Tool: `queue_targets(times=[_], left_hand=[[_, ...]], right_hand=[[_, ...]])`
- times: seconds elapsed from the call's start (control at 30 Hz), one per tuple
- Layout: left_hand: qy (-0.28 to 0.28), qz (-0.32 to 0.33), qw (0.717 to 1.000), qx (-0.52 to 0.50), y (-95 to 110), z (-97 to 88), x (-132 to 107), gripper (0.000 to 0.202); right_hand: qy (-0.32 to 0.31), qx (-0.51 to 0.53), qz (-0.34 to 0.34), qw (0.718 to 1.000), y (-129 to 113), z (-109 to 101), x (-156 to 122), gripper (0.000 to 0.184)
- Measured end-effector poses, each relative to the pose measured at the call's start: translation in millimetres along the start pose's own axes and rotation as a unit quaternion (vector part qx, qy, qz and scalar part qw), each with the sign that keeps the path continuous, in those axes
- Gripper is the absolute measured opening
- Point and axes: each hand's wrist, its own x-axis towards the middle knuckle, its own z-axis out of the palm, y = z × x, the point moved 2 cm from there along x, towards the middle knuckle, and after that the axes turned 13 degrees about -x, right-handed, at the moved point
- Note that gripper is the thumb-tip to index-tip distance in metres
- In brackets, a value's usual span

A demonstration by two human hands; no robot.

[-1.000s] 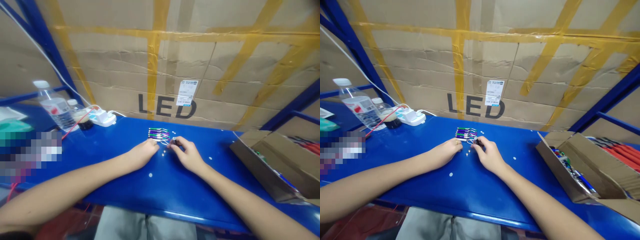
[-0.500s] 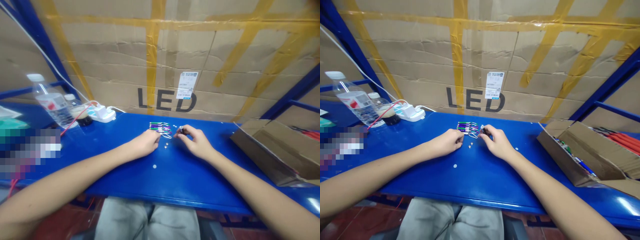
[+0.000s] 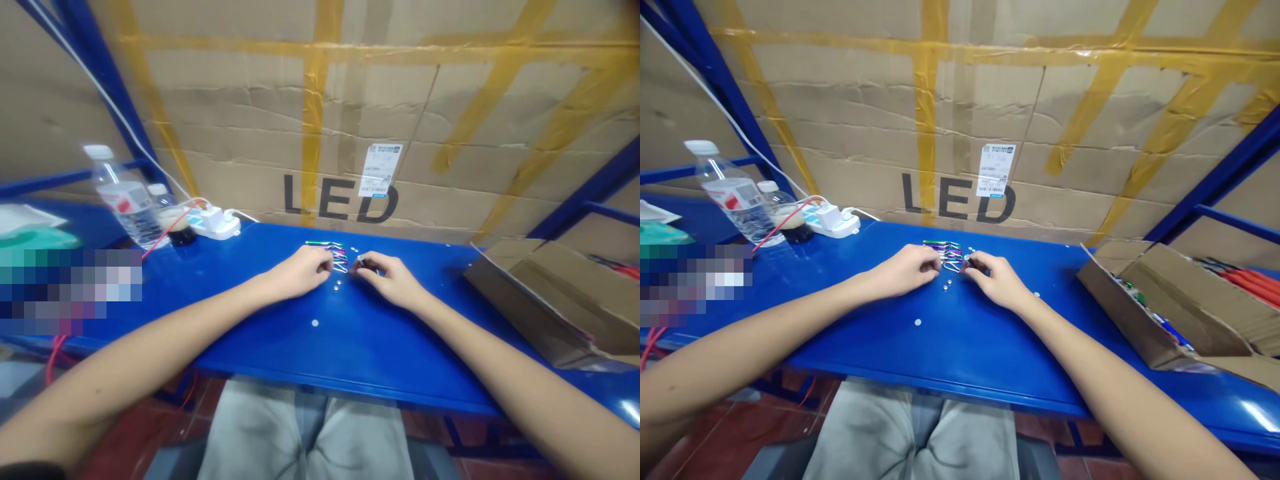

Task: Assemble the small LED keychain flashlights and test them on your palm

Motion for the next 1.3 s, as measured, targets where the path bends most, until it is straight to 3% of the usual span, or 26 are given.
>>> queue_targets(times=[0.13,0.4,0.77,1.3], left_hand=[[0.138,0.144,0.98,-0.024,9.1,-0.2,-2.4,0.01],[0.152,0.278,0.948,-0.018,18.6,8.5,-10.1,0.011],[0.127,0.26,0.957,0.0,15.7,8.7,-7.3,0.015],[0.121,0.235,0.965,-0.006,16.0,9.4,-8.6,0.01]], right_hand=[[0.015,0.027,-0.017,0.999,-8.2,5.1,-0.3,0.015],[0.003,0.08,-0.046,0.996,-31.4,9.3,-4.6,0.015],[-0.018,0.11,-0.018,0.994,-29.6,11.7,-4.8,0.015],[0.005,0.107,-0.021,0.994,-24.8,12.8,-2.3,0.015]])
